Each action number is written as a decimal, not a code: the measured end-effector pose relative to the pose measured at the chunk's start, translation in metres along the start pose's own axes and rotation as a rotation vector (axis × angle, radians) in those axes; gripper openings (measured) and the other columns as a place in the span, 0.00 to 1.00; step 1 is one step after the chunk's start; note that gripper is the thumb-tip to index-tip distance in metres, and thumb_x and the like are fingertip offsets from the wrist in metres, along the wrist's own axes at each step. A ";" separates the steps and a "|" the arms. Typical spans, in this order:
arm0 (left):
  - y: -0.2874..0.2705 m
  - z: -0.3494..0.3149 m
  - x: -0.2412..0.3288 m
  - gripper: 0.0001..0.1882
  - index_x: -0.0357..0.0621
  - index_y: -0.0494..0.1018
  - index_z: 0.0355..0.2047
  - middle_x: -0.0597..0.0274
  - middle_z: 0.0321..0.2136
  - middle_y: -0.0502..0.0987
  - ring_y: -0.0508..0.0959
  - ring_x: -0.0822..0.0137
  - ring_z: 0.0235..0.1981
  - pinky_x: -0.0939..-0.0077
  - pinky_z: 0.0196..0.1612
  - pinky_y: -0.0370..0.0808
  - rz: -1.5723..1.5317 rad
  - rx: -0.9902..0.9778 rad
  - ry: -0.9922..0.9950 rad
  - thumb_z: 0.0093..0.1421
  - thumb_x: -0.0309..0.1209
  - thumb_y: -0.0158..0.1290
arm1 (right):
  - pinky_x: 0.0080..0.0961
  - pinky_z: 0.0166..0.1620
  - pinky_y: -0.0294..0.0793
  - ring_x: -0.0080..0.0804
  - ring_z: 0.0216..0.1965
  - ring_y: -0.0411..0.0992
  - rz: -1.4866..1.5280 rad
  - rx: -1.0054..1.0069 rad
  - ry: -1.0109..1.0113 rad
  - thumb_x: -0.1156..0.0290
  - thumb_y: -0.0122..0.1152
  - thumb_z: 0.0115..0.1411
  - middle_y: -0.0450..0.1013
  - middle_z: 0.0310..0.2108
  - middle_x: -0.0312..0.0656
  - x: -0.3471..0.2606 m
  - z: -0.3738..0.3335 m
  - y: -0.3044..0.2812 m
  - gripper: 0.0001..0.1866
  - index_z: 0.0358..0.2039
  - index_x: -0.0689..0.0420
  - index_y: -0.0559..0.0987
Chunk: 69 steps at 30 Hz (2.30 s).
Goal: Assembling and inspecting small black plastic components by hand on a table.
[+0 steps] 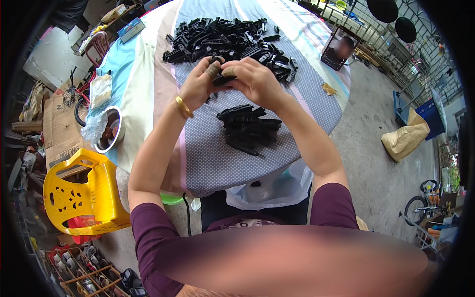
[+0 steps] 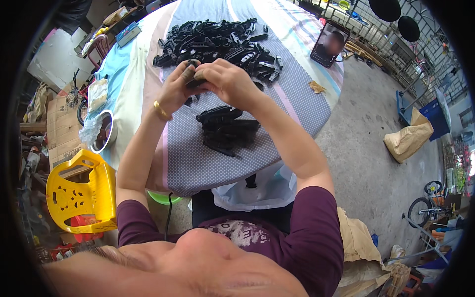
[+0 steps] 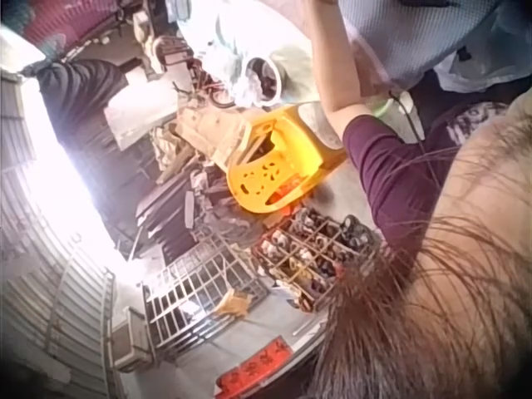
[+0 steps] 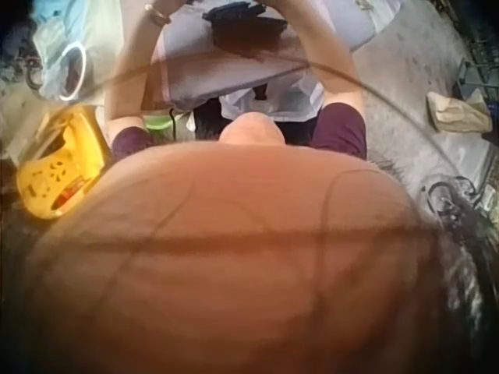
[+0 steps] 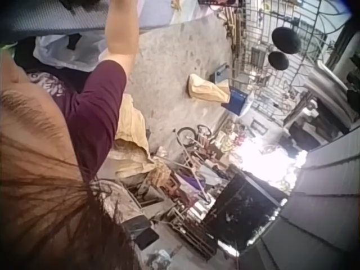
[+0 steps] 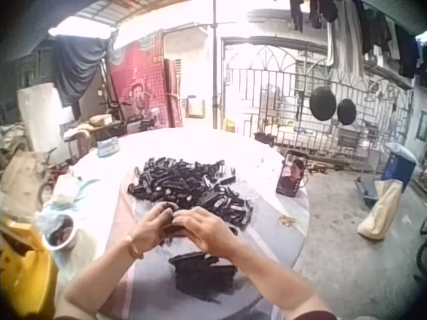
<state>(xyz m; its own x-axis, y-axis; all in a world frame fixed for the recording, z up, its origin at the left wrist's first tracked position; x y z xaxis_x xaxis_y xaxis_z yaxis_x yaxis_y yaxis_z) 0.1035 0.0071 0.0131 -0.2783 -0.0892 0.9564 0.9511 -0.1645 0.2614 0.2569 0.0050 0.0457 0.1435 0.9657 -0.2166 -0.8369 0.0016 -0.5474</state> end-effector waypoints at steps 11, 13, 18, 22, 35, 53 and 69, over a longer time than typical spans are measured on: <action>-0.029 -0.001 -0.025 0.13 0.42 0.72 0.38 0.65 0.27 0.76 0.75 0.75 0.23 0.86 0.22 0.73 -0.131 0.089 -0.244 0.59 0.37 0.51 | 0.27 0.38 0.74 0.36 0.35 0.72 -0.032 -0.011 0.007 0.78 0.63 0.46 0.75 0.36 0.40 0.002 -0.002 0.007 0.11 0.32 0.60 0.76; -0.027 -0.002 -0.021 0.14 0.40 0.72 0.38 0.65 0.26 0.75 0.74 0.76 0.23 0.86 0.22 0.72 -0.100 0.103 -0.297 0.59 0.37 0.52 | 0.27 0.37 0.74 0.36 0.34 0.71 -0.051 -0.056 0.076 0.78 0.64 0.45 0.75 0.33 0.40 0.007 -0.005 0.009 0.11 0.32 0.61 0.76; -0.004 -0.010 0.005 0.17 0.33 0.72 0.42 0.65 0.26 0.76 0.72 0.79 0.20 0.87 0.22 0.69 0.418 0.037 0.035 0.55 0.31 0.57 | 0.26 0.36 0.73 0.37 0.33 0.72 -0.076 -0.027 0.108 0.77 0.65 0.44 0.74 0.31 0.41 0.012 -0.007 0.008 0.11 0.31 0.61 0.77; 0.002 -0.014 0.010 0.18 0.31 0.70 0.45 0.63 0.28 0.77 0.73 0.79 0.21 0.87 0.24 0.71 0.619 0.098 0.100 0.53 0.24 0.57 | 0.28 0.37 0.73 0.38 0.34 0.72 -0.036 0.007 0.116 0.78 0.65 0.44 0.73 0.34 0.43 0.012 -0.009 0.011 0.12 0.32 0.61 0.77; 0.016 -0.020 0.022 0.17 0.34 0.72 0.44 0.63 0.30 0.78 0.75 0.79 0.25 0.87 0.28 0.73 0.706 0.038 0.263 0.51 0.16 0.53 | 0.26 0.44 0.69 0.28 0.36 0.72 0.454 -0.171 0.526 0.67 0.67 0.47 0.74 0.33 0.39 0.038 -0.014 0.006 0.22 0.42 0.62 0.75; 0.041 -0.034 0.031 0.14 0.40 0.75 0.41 0.65 0.34 0.77 0.73 0.76 0.35 0.81 0.39 0.72 1.036 -0.552 0.163 0.53 0.28 0.57 | 0.28 0.42 0.71 0.37 0.36 0.71 -0.175 -0.244 0.333 0.58 0.60 0.52 0.75 0.31 0.42 0.053 -0.026 0.019 0.15 0.37 0.52 0.79; 0.016 0.070 -0.021 0.15 0.53 0.74 0.38 0.64 0.38 0.75 0.71 0.63 0.42 0.73 0.41 0.73 1.965 -0.144 0.326 0.51 0.22 0.48 | 0.24 0.27 0.70 0.33 0.22 0.72 -0.224 0.047 0.476 0.68 0.55 0.57 0.74 0.22 0.44 0.076 -0.025 -0.018 0.10 0.36 0.60 0.77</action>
<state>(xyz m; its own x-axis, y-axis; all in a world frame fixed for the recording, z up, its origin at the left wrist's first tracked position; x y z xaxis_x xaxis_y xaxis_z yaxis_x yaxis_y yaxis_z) 0.1339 0.0751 0.0063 0.9159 -0.3529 -0.1911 -0.0820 0.3017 -0.9499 0.2958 0.0714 0.0187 0.5366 0.7153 -0.4477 -0.7794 0.2168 -0.5878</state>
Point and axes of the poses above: each hand's wrist, its own z-axis towards the middle knuckle, its own y-axis out of the palm, x = y × z, the point moved 4 cm from there along z, towards the middle knuckle
